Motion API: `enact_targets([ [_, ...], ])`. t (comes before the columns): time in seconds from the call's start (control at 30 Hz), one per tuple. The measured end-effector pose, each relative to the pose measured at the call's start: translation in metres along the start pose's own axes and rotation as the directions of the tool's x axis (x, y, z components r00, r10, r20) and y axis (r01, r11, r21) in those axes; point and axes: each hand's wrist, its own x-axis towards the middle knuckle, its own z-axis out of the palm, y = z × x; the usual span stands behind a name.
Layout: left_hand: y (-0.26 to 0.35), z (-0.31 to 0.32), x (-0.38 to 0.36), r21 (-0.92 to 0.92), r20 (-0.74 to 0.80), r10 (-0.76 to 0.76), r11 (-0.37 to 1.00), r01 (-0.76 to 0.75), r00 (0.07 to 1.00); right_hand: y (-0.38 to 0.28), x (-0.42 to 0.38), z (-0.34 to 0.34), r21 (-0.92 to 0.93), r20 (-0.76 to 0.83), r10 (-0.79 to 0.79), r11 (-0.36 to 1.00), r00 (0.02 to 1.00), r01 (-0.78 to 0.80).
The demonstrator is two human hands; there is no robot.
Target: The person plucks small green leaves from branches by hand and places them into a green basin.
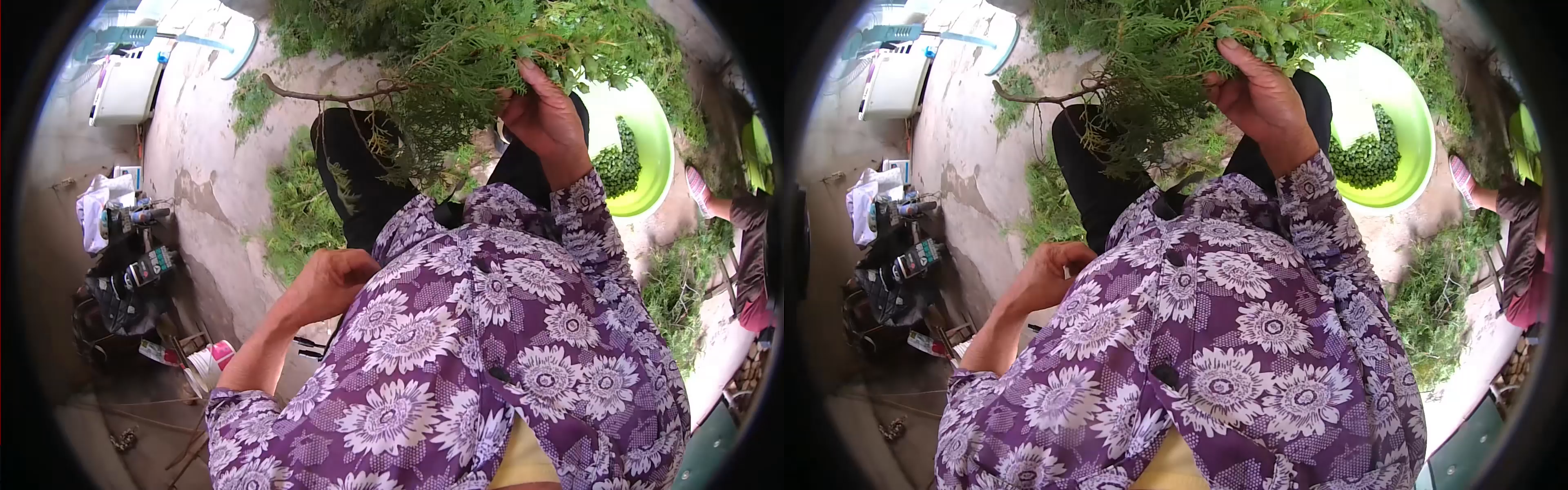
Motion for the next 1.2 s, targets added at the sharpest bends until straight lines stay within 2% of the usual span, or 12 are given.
enact_targets([
  [0.03,0.002,-0.002,0.0,-0.011,0.0,-0.001,1.0,0.001,1.0,0.001,0.001,0.002,-0.007,-0.002,0.009,1.0,1.0,-0.009],
  [0.1,0.003,-0.005,0.001,0.067,0.154,0.243,0.964,-0.256,0.958,0.002,0.002,0.007,-0.048,0.017,-0.029,0.998,0.999,0.03],
  [0.17,-0.009,-0.006,0.002,-0.015,0.213,0.175,0.984,-0.176,0.961,0.003,0.003,0.011,-0.062,0.023,-0.022,0.998,1.0,0.023],
  [0.23,-0.016,-0.003,0.002,-0.24,0.264,0.103,0.97,-0.038,0.959,0.003,0.004,0.015,-0.074,0.028,-0.022,0.997,0.999,0.024],
  [0.37,-0.024,-0.006,0.007,0.089,0.268,-0.036,0.996,0.013,0.963,0.005,0.002,0.022,-0.049,0.073,0.028,0.999,0.997,-0.024],
  [0.4,-0.03,-0.003,0.01,0.089,0.267,-0.036,0.996,0.012,0.963,0.007,0.004,0.022,-0.05,0.045,0.038,0.998,0.998,-0.035],
  [0.47,-0.035,0.009,0.017,-0.179,0.13,0.052,0.984,-0.028,0.99,0.007,0.003,0.025,-0.049,0.022,0.043,0.998,0.999,-0.042],
  [0.53,-0.022,0.013,0.026,-0.128,0.1,0.089,0.989,-0.076,0.991,0.008,-0.001,0.041,-0.04,-0.089,0.028,0.999,0.996,-0.031],
  [0.8,-0.019,0.013,0.051,-0.101,0.121,0.24,0.968,-0.229,0.963,0.004,0.003,0.031,-0.099,-0.022,0.034,0.994,0.999,-0.036],
  [0.97,-0.007,0.012,0.059,0.205,0.13,0.258,0.938,-0.28,0.957,0.004,0.0,0.031,-0.062,-0.064,0.034,0.997,0.997,-0.038],
  [1.07,-0.003,0.005,0.058,0.138,0.172,0.163,0.973,-0.187,0.972,0.005,0.002,0.024,-0.05,-0.062,0.009,0.999,0.998,-0.012],
  [1.2,-0.006,0.007,0.062,0.147,0.169,0.197,0.964,-0.222,0.966,0.004,0.002,0.02,-0.064,-0.052,0.027,0.997,0.998,-0.03],
])
